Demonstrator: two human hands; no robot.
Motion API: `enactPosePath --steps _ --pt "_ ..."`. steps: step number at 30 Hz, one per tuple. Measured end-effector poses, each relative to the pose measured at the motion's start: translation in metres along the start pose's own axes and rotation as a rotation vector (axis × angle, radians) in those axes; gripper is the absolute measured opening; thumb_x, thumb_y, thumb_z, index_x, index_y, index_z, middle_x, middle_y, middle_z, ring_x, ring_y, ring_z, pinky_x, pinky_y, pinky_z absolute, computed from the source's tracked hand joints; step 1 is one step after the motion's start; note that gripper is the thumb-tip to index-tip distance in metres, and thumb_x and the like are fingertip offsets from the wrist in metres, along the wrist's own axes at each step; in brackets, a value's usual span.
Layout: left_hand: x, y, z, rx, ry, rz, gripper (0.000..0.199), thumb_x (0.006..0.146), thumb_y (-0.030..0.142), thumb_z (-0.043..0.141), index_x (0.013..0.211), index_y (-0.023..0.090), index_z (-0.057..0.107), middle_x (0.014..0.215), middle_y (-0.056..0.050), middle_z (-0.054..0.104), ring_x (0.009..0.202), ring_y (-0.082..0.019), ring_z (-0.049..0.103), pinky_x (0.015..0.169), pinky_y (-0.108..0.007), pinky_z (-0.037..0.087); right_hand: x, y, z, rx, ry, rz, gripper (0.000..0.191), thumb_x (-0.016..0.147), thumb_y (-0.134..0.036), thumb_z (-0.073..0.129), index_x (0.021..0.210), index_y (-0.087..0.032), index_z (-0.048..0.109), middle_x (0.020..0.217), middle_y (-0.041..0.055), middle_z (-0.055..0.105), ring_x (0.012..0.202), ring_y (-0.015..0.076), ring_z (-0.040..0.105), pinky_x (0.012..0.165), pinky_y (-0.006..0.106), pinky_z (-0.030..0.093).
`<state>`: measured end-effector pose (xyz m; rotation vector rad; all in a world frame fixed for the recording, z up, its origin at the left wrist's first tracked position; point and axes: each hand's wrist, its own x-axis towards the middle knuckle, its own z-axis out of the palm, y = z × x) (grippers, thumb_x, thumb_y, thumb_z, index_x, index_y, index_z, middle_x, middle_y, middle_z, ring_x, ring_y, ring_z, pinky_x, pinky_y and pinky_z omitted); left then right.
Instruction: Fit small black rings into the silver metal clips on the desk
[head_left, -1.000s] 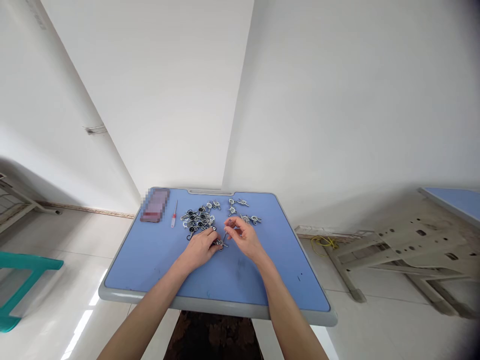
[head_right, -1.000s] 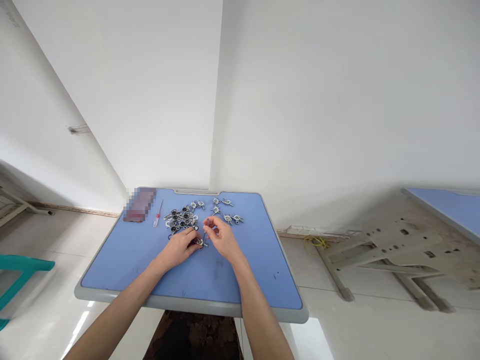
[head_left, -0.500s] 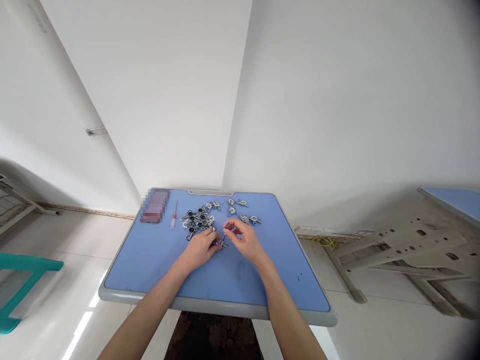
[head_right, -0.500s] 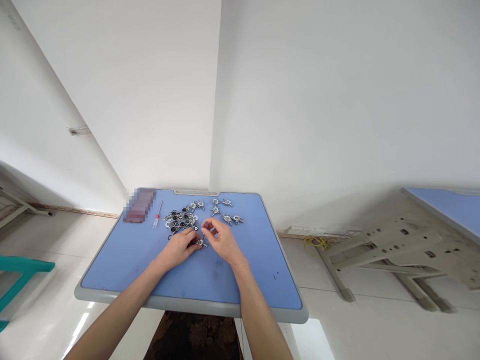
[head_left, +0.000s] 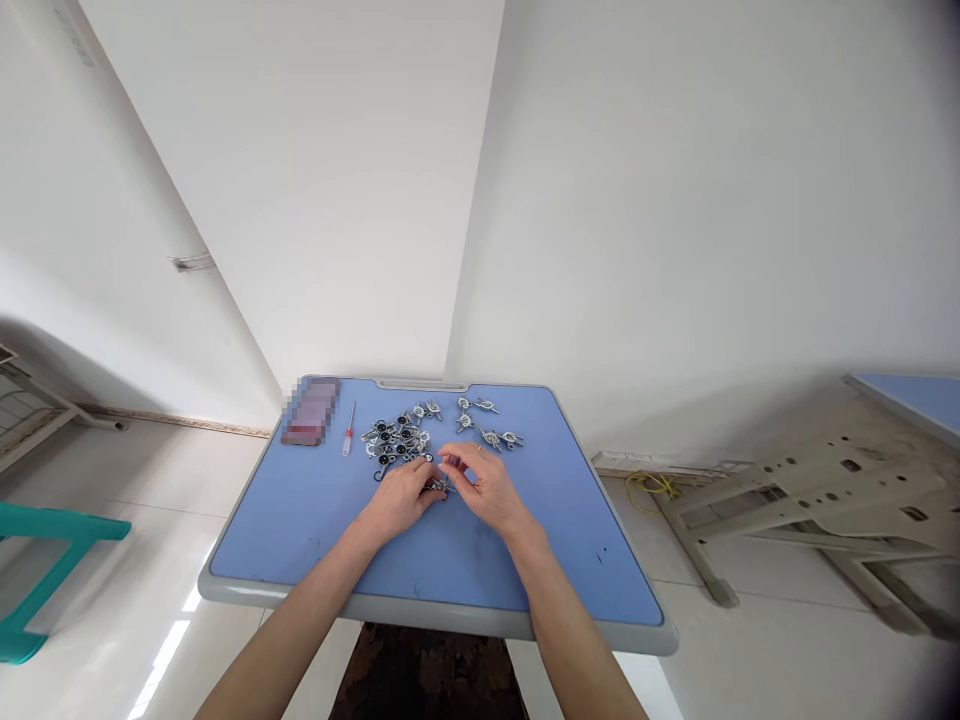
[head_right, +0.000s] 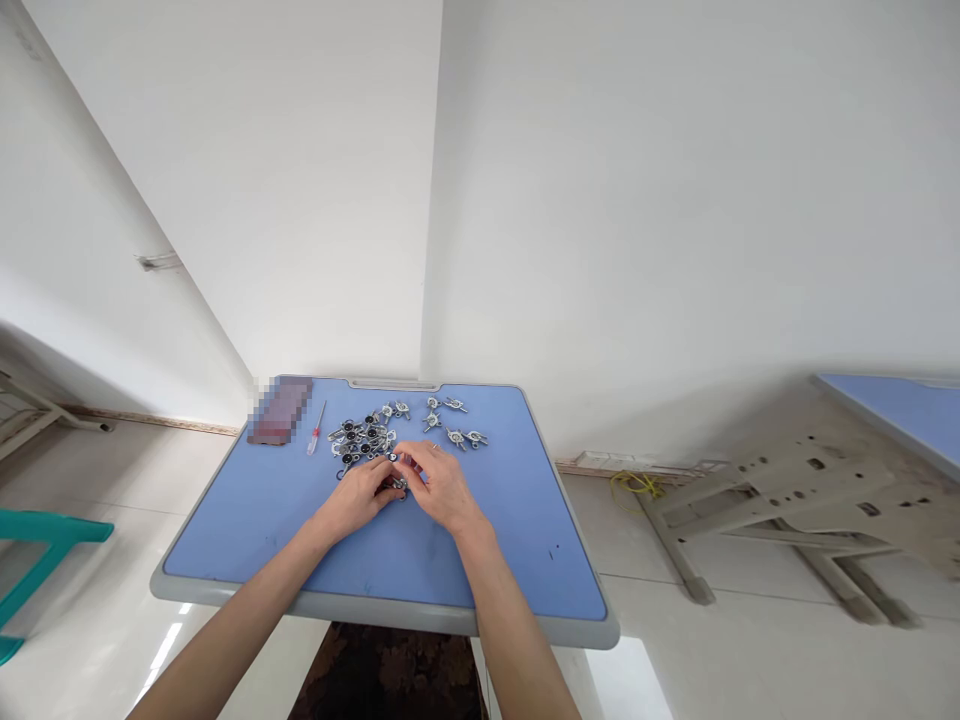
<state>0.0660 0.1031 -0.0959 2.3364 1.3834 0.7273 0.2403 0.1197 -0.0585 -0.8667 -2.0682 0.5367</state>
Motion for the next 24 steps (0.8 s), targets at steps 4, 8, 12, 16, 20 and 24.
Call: enactPosePath --steps 4,8,12,16,20,24 --pt "0.0004 0.0001 -0.0006 -0.01 0.003 -0.005 0.01 0.084 0.024 0.061 0.088 0.019 0.053 0.087 -0.002 0.06 0.073 -0.017 0.058 0.063 -0.027 0.043 0.0016 0.0002 0.0038 0.041 0.061 -0.007 0.014 0.09 -0.022 0.048 0.096 -0.023 0.061 0.087 0.0044 0.059 0.073 0.0162 0.056 0.064 0.03 0.048" --pt "0.001 -0.0002 -0.001 -0.049 -0.011 -0.013 0.011 0.083 0.023 0.062 0.086 0.019 0.052 0.087 -0.002 0.061 0.073 -0.016 0.058 0.064 -0.027 0.042 0.0023 -0.0015 0.0032 0.117 0.09 0.029 0.015 0.088 -0.019 0.05 0.091 -0.023 0.064 0.078 0.0019 0.057 0.072 0.0152 0.056 0.065 0.028 0.048" --pt "0.0013 -0.0004 -0.0008 -0.075 -0.014 -0.018 0.01 0.084 0.023 0.061 0.085 0.019 0.052 0.087 -0.002 0.061 0.073 -0.016 0.058 0.063 -0.026 0.042 0.0021 -0.0017 0.0009 0.169 0.061 0.062 0.021 0.088 -0.021 0.05 0.102 -0.024 0.066 0.078 0.0018 0.061 0.072 0.015 0.058 0.064 0.028 0.049" --pt "0.0019 -0.0013 0.0001 -0.079 -0.017 -0.011 0.009 0.084 0.023 0.06 0.084 0.018 0.052 0.085 -0.002 0.06 0.073 -0.017 0.058 0.065 -0.027 0.043 0.0013 -0.0014 0.0014 0.234 -0.011 0.063 0.029 0.091 -0.024 0.044 0.114 -0.026 0.063 0.085 0.0023 0.065 0.079 0.016 0.061 0.073 0.031 0.051" --pt "0.0022 -0.0013 0.0 -0.039 -0.026 -0.005 0.009 0.085 0.023 0.059 0.087 0.018 0.052 0.086 -0.003 0.06 0.074 -0.018 0.058 0.066 -0.028 0.043 -0.0005 -0.0004 0.003 0.274 -0.047 0.139 0.036 0.095 -0.025 0.036 0.127 -0.026 0.051 0.094 0.0038 0.066 0.084 0.0164 0.063 0.077 0.033 0.053" --pt "0.0019 -0.0001 -0.0011 -0.032 -0.014 -0.002 0.009 0.085 0.024 0.059 0.085 0.019 0.051 0.087 -0.003 0.06 0.075 -0.018 0.059 0.065 -0.028 0.044 -0.0007 0.0009 0.0041 0.142 -0.001 0.111 0.034 0.093 -0.027 0.041 0.125 -0.025 0.051 0.103 0.0075 0.061 0.087 0.0188 0.06 0.075 0.035 0.053"
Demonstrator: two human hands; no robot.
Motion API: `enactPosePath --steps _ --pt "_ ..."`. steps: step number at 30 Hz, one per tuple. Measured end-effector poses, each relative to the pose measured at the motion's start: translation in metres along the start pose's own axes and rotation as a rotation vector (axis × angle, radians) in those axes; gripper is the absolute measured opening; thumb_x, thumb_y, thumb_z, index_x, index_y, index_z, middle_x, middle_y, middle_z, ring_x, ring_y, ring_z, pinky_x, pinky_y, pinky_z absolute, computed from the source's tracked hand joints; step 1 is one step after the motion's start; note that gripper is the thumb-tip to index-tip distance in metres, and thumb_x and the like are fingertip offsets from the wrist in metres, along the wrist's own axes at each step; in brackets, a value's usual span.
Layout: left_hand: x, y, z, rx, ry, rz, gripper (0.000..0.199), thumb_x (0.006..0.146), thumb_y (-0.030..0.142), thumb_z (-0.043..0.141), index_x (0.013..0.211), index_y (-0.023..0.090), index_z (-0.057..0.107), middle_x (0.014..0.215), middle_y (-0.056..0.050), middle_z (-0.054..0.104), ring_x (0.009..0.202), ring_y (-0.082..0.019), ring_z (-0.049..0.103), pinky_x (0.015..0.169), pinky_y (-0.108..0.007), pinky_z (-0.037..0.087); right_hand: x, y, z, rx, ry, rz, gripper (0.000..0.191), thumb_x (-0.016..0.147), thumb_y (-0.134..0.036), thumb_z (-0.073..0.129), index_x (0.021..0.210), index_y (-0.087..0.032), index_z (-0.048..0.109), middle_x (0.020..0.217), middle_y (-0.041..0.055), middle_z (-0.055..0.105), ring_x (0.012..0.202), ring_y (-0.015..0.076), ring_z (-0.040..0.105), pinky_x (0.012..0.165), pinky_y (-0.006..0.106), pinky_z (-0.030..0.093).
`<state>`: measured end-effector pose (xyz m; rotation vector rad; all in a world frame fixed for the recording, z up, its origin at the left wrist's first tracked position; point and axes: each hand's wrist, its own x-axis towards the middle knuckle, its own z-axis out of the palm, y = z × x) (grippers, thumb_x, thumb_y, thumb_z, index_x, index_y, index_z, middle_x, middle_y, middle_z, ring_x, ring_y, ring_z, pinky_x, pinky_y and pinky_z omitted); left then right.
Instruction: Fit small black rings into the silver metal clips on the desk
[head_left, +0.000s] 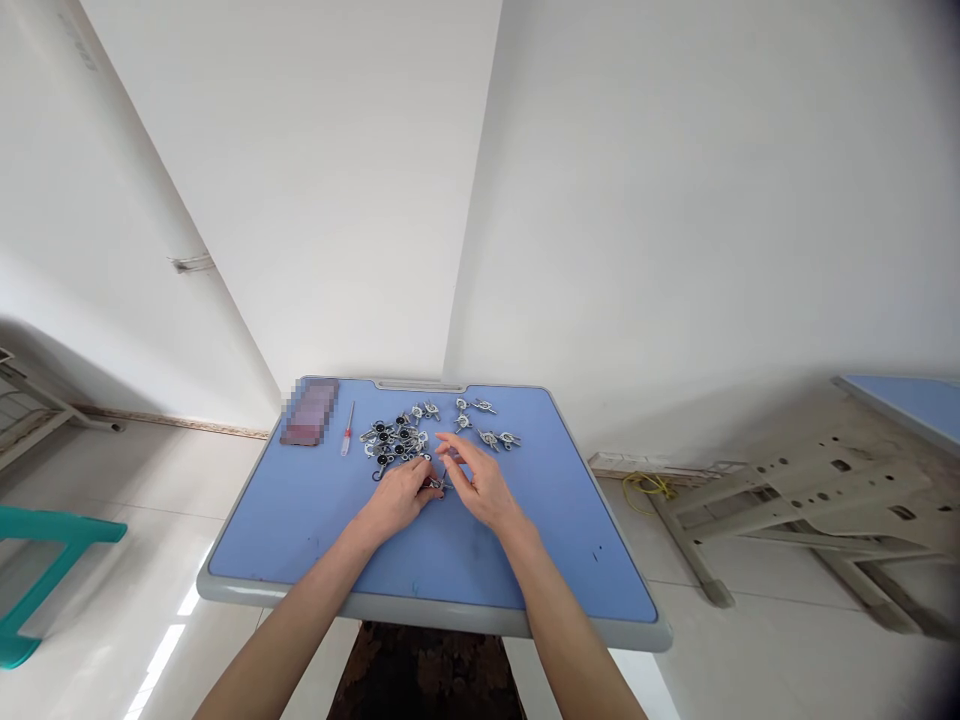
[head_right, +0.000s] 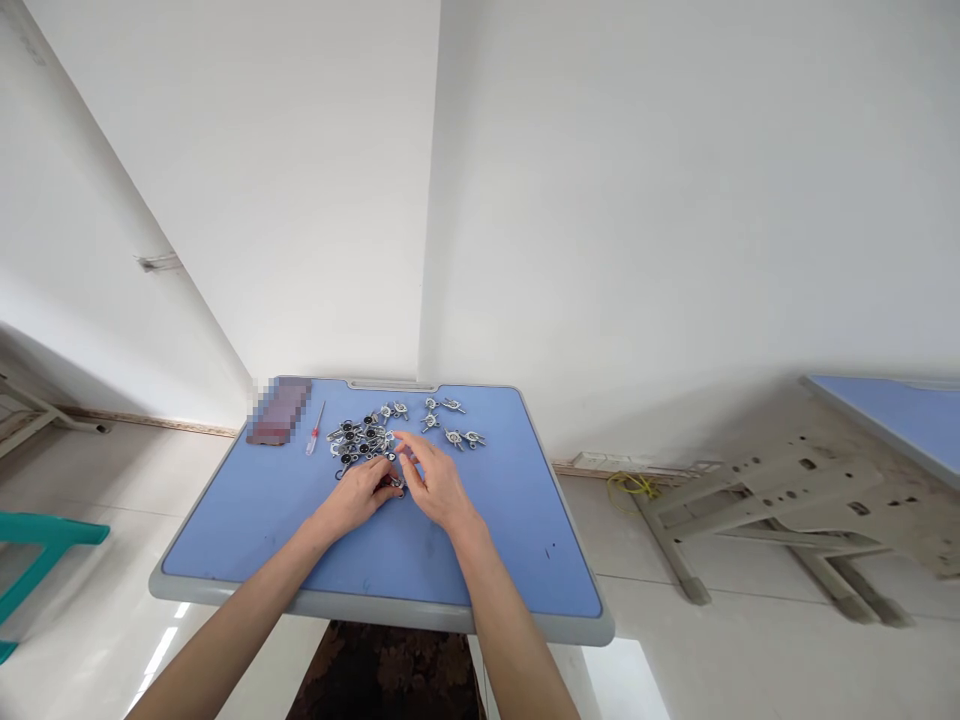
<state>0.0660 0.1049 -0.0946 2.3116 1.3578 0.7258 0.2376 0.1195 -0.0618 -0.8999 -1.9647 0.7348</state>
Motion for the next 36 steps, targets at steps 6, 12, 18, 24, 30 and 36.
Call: enactPosePath --steps 6,12,18,24,30,36 --pt "0.0006 0.0016 0.0 -0.004 0.003 -0.01 0.008 0.085 0.022 0.058 0.085 0.018 0.051 0.088 -0.003 0.061 0.074 -0.018 0.059 0.065 -0.028 0.044 0.0042 0.0026 0.0063 -0.058 0.126 -0.05 0.027 0.09 -0.025 0.048 0.115 -0.027 0.058 0.088 0.0045 0.054 0.075 0.0172 0.055 0.07 0.034 0.052" --pt "0.0009 0.001 0.0005 -0.02 0.014 -0.006 0.008 0.084 0.02 0.059 0.085 0.018 0.051 0.086 -0.002 0.06 0.074 -0.017 0.058 0.065 -0.027 0.044 0.0048 0.0006 0.0097 0.026 0.097 -0.019 0.029 0.089 -0.021 0.047 0.114 -0.027 0.06 0.085 0.0026 0.054 0.075 0.016 0.056 0.072 0.033 0.051" --pt "0.0006 0.0013 -0.0005 -0.04 0.015 -0.008 0.008 0.084 0.021 0.059 0.085 0.018 0.051 0.086 -0.002 0.06 0.075 -0.017 0.058 0.066 -0.028 0.044 0.0031 0.0024 0.0071 0.059 0.035 0.021 0.036 0.091 -0.021 0.039 0.123 -0.026 0.054 0.086 0.003 0.06 0.076 0.0159 0.059 0.069 0.031 0.051" --pt "0.0008 0.0005 0.0002 -0.02 0.018 -0.006 0.007 0.086 0.021 0.057 0.088 0.018 0.052 0.088 -0.003 0.06 0.076 -0.018 0.059 0.067 -0.028 0.045 0.0018 0.0025 0.0056 0.042 0.015 0.022 0.034 0.094 -0.025 0.035 0.126 -0.025 0.048 0.092 0.0046 0.063 0.083 0.0168 0.06 0.074 0.032 0.052" --pt "-0.0001 -0.0005 -0.0001 -0.017 0.018 -0.004 0.007 0.086 0.023 0.057 0.088 0.018 0.053 0.088 -0.003 0.06 0.075 -0.018 0.059 0.067 -0.029 0.046 0.0031 0.002 0.0037 -0.07 0.097 0.004 0.028 0.09 -0.032 0.048 0.116 -0.025 0.056 0.094 0.0063 0.055 0.073 0.0165 0.055 0.063 0.031 0.051" --pt "-0.0018 0.002 -0.0081 -0.087 -0.028 0.023 0.017 0.083 0.016 0.055 0.099 0.02 0.056 0.093 -0.003 0.059 0.078 -0.016 0.059 0.072 -0.028 0.047 0.0055 0.0067 0.0065 -0.054 0.158 0.008 0.027 0.09 -0.031 0.049 0.115 -0.027 0.057 0.08 0.0022 0.053 0.069 0.0159 0.052 0.064 0.031 0.049"
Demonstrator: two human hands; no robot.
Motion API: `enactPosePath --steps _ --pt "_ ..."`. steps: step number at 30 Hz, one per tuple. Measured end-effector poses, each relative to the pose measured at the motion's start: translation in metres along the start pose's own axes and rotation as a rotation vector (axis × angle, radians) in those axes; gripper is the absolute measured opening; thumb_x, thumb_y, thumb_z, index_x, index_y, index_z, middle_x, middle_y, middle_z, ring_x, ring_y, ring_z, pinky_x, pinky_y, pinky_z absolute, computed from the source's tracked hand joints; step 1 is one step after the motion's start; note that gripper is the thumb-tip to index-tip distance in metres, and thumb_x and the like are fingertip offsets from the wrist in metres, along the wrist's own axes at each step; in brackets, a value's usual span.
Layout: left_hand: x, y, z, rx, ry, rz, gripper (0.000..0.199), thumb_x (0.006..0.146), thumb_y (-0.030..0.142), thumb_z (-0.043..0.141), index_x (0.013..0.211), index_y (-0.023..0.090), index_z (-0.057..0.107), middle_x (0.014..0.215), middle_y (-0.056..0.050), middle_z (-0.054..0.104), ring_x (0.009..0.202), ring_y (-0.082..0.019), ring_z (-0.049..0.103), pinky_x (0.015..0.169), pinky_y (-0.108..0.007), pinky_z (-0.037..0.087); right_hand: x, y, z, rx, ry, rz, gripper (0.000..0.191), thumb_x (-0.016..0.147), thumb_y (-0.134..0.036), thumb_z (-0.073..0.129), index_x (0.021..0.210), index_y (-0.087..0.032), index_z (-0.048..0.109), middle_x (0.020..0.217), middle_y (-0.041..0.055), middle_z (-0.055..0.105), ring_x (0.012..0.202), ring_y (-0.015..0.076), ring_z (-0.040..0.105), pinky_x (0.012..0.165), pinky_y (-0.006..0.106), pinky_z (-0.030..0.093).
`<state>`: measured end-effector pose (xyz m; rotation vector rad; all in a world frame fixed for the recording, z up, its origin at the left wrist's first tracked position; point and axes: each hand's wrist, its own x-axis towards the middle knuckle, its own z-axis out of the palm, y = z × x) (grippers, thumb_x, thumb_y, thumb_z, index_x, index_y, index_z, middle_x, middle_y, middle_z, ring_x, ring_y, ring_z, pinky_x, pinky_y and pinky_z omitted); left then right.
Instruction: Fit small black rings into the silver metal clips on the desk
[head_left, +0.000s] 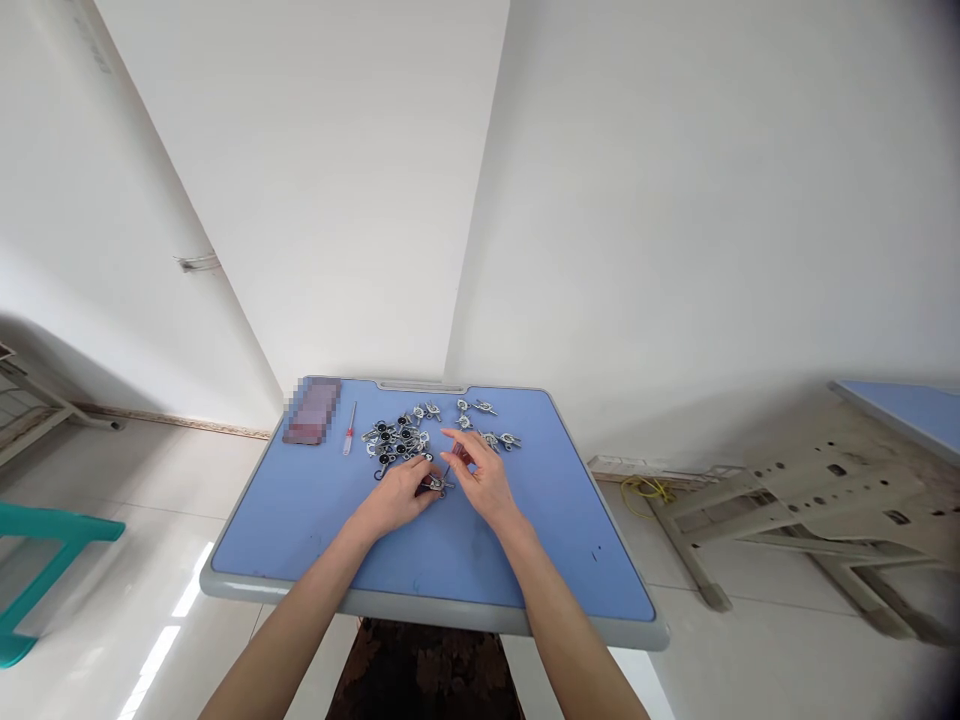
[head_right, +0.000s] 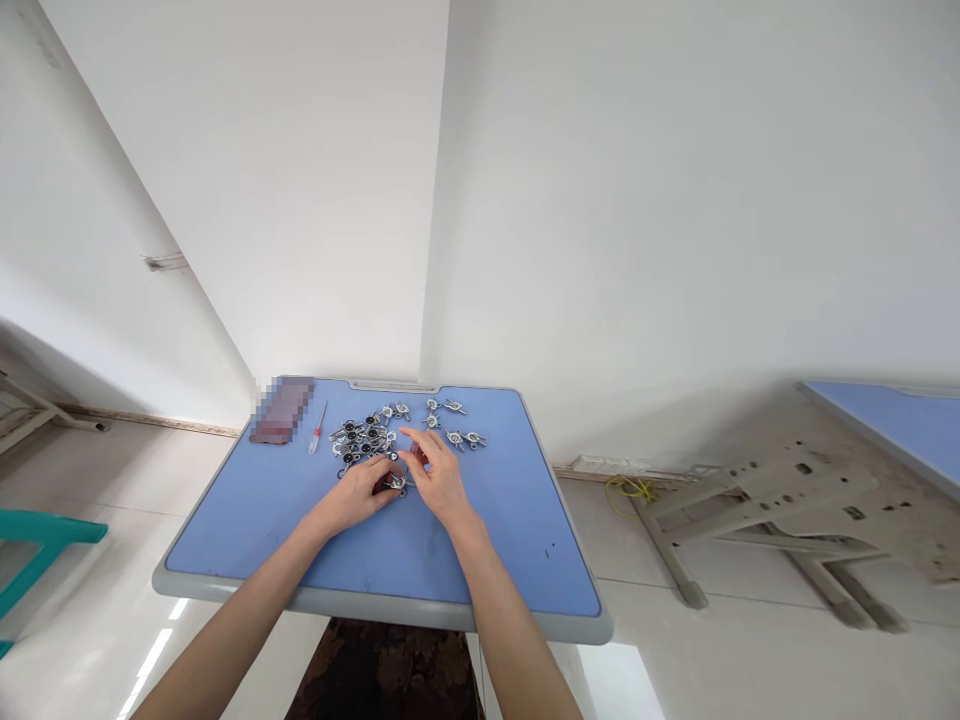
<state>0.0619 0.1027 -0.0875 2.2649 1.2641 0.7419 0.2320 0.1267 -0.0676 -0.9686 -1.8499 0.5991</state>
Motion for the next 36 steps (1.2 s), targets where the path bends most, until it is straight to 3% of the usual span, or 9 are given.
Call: enactPosePath --steps 4,10,14,24,32,36 --pt "0.0 -0.002 -0.002 -0.041 -0.023 0.012 0.022 0.082 0.01 0.051 0.101 0.02 0.058 0.094 -0.003 0.058 0.081 -0.016 0.059 0.075 -0.028 0.047 -0.001 0.001 0.003 0.045 0.017 0.048 0.03 0.087 -0.031 0.053 0.117 -0.025 0.053 0.08 0.0019 0.054 0.068 0.0152 0.052 0.062 0.03 0.049" --pt "0.001 -0.002 -0.001 -0.05 -0.006 0.009 0.018 0.084 0.01 0.052 0.097 0.019 0.059 0.093 -0.003 0.059 0.081 -0.016 0.059 0.074 -0.027 0.047 -0.001 0.002 0.006 0.13 0.104 0.144 0.021 0.079 -0.031 0.062 0.093 -0.022 0.049 0.07 -0.0012 0.055 0.062 0.0144 0.054 0.058 0.028 0.048" --pt "0.0 -0.001 -0.002 -0.042 -0.003 0.006 0.017 0.084 0.011 0.052 0.096 0.019 0.059 0.093 -0.004 0.059 0.08 -0.016 0.059 0.072 -0.027 0.047 -0.002 0.003 0.007 0.129 0.136 0.144 0.018 0.079 -0.032 0.062 0.089 -0.021 0.051 0.07 -0.0015 0.055 0.06 0.0134 0.054 0.057 0.027 0.047" --pt "0.001 -0.005 0.002 -0.013 0.003 0.018 0.015 0.083 0.01 0.053 0.094 0.019 0.058 0.092 -0.004 0.059 0.08 -0.017 0.058 0.071 -0.027 0.046 -0.003 0.008 0.012 0.067 0.189 0.058 0.02 0.082 -0.029 0.059 0.1 -0.022 0.054 0.071 -0.0028 0.051 0.059 0.0122 0.053 0.06 0.027 0.05" --pt "0.001 -0.006 0.003 -0.013 0.005 0.019 0.015 0.084 0.011 0.052 0.095 0.019 0.058 0.092 -0.004 0.058 0.078 -0.016 0.058 0.07 -0.026 0.046 -0.006 0.013 0.017 -0.044 0.266 -0.121 0.017 0.085 -0.028 0.059 0.101 -0.021 0.06 0.078 0.0016 0.061 0.065 0.014 0.059 0.06 0.029 0.053" --pt "0.001 -0.006 0.003 -0.013 0.003 0.022 0.014 0.084 0.011 0.051 0.094 0.019 0.058 0.091 -0.004 0.058 0.077 -0.016 0.058 0.07 -0.026 0.046 -0.005 0.012 0.017 -0.071 0.305 -0.126 0.016 0.084 -0.027 0.059 0.099 -0.021 0.061 0.076 0.0016 0.062 0.065 0.0144 0.059 0.062 0.029 0.053"
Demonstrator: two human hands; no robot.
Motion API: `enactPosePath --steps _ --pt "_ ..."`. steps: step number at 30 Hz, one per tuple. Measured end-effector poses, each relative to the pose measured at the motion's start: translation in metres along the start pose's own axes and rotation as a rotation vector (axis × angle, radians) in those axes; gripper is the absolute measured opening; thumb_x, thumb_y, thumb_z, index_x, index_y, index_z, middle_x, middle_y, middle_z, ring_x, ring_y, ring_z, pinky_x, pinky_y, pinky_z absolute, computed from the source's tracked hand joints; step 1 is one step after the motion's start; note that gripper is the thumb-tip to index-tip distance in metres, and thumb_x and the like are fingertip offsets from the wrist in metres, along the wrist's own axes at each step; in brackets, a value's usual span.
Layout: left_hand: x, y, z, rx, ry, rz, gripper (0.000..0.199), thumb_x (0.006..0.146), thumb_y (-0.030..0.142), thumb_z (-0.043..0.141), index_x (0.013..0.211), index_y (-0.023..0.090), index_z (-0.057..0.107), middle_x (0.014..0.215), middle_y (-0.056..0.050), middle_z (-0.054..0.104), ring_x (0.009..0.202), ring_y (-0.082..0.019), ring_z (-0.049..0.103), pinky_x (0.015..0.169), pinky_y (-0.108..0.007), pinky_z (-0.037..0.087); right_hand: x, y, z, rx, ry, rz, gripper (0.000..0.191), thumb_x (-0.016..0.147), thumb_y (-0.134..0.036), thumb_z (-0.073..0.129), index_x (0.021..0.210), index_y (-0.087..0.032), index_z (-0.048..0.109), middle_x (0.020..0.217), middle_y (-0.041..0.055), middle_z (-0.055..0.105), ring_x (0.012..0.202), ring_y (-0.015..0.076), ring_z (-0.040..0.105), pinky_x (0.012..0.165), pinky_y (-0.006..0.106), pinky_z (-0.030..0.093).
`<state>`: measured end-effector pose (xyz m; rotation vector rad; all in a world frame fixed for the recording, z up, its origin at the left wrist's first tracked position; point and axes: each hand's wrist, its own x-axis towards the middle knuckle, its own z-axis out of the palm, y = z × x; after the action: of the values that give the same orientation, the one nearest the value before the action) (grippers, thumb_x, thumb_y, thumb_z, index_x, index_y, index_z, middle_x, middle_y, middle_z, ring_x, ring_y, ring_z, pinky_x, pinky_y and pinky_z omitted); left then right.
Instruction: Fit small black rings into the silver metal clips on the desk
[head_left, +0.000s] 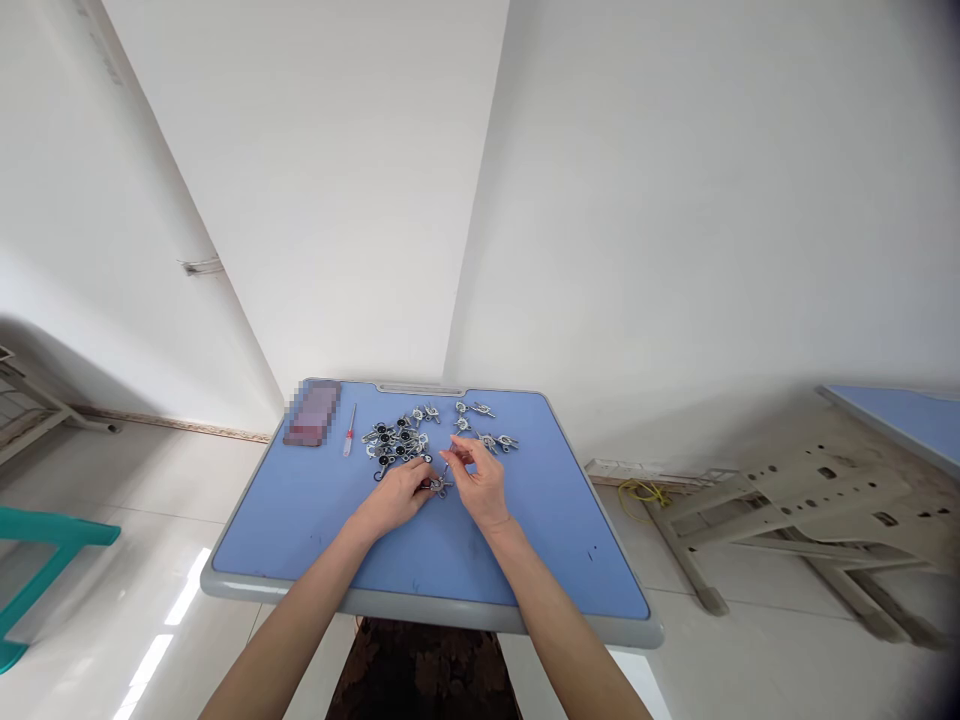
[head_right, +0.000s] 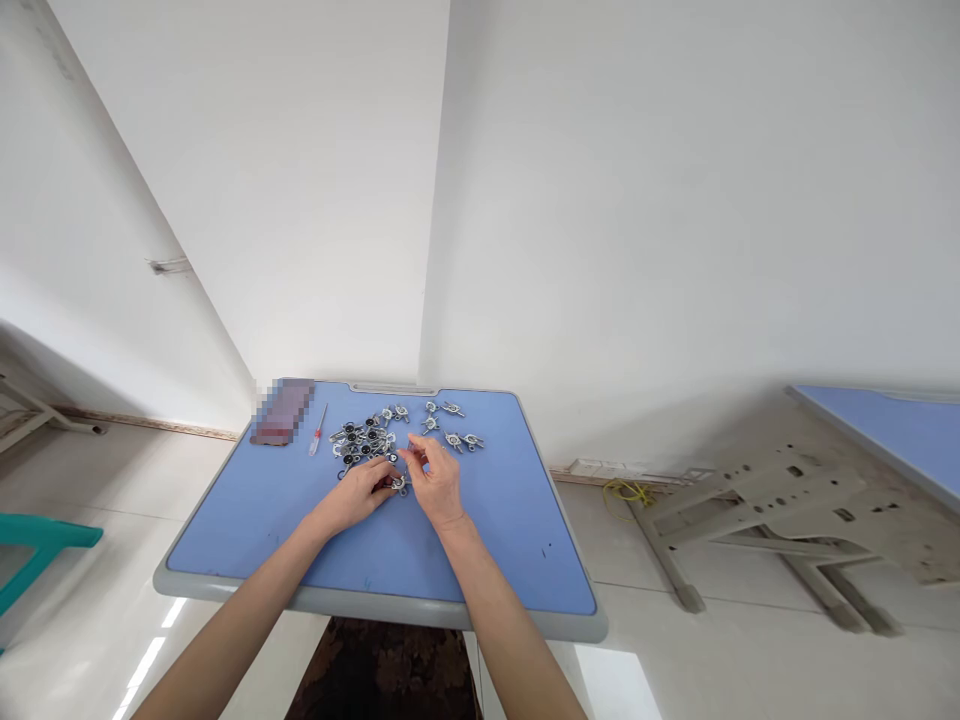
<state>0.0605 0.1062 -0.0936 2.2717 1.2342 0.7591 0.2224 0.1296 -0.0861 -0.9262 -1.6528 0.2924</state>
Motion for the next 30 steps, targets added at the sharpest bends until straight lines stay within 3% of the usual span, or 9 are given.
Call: enactPosePath --steps 6,13,16,22,30 --pt "0.0006 0.0003 -0.0013 -0.015 -0.007 0.011 0.014 0.084 0.01 0.051 0.093 0.019 0.058 0.089 -0.003 0.057 0.078 -0.016 0.058 0.069 -0.025 0.045 0.0034 -0.0025 -0.0032 0.025 -0.029 0.065 0.015 0.088 -0.026 0.053 0.1 -0.021 0.06 0.078 0.0023 0.061 0.069 0.0147 0.06 0.066 0.029 0.053" --pt "0.0004 0.0018 -0.0023 -0.021 -0.003 0.006 0.015 0.084 0.01 0.052 0.093 0.018 0.059 0.09 -0.003 0.058 0.079 -0.016 0.058 0.07 -0.026 0.045 0.0039 -0.004 -0.003 0.194 -0.212 0.126 0.021 0.094 -0.026 0.039 0.11 -0.022 0.052 0.092 0.0052 0.065 0.081 0.0167 0.065 0.076 0.033 0.054" --pt "0.0 0.0024 -0.0024 -0.022 -0.002 0.007 0.016 0.083 0.009 0.051 0.093 0.018 0.059 0.09 -0.003 0.058 0.078 -0.016 0.057 0.069 -0.025 0.045 0.0026 -0.0027 -0.0026 0.149 -0.238 0.105 0.023 0.095 -0.027 0.037 0.114 -0.022 0.049 0.091 0.0058 0.063 0.083 0.0177 0.064 0.076 0.034 0.054" --pt "0.0002 0.0017 -0.0014 0.0 0.011 0.011 0.016 0.082 0.008 0.051 0.092 0.018 0.058 0.089 -0.003 0.058 0.078 -0.016 0.057 0.069 -0.026 0.045 0.0018 -0.003 -0.0032 0.028 -0.211 0.045 0.022 0.089 -0.031 0.052 0.109 -0.023 0.054 0.091 0.0057 0.059 0.073 0.0163 0.058 0.065 0.031 0.053" --pt "0.0008 -0.0007 0.0 -0.035 0.005 0.008 0.015 0.083 0.01 0.052 0.094 0.019 0.059 0.09 -0.003 0.058 0.077 -0.015 0.057 0.069 -0.025 0.046 0.0046 -0.0047 -0.0001 0.124 -0.136 0.189 0.016 0.083 -0.027 0.056 0.098 -0.022 0.059 0.077 0.0012 0.059 0.072 0.0162 0.059 0.067 0.029 0.051"
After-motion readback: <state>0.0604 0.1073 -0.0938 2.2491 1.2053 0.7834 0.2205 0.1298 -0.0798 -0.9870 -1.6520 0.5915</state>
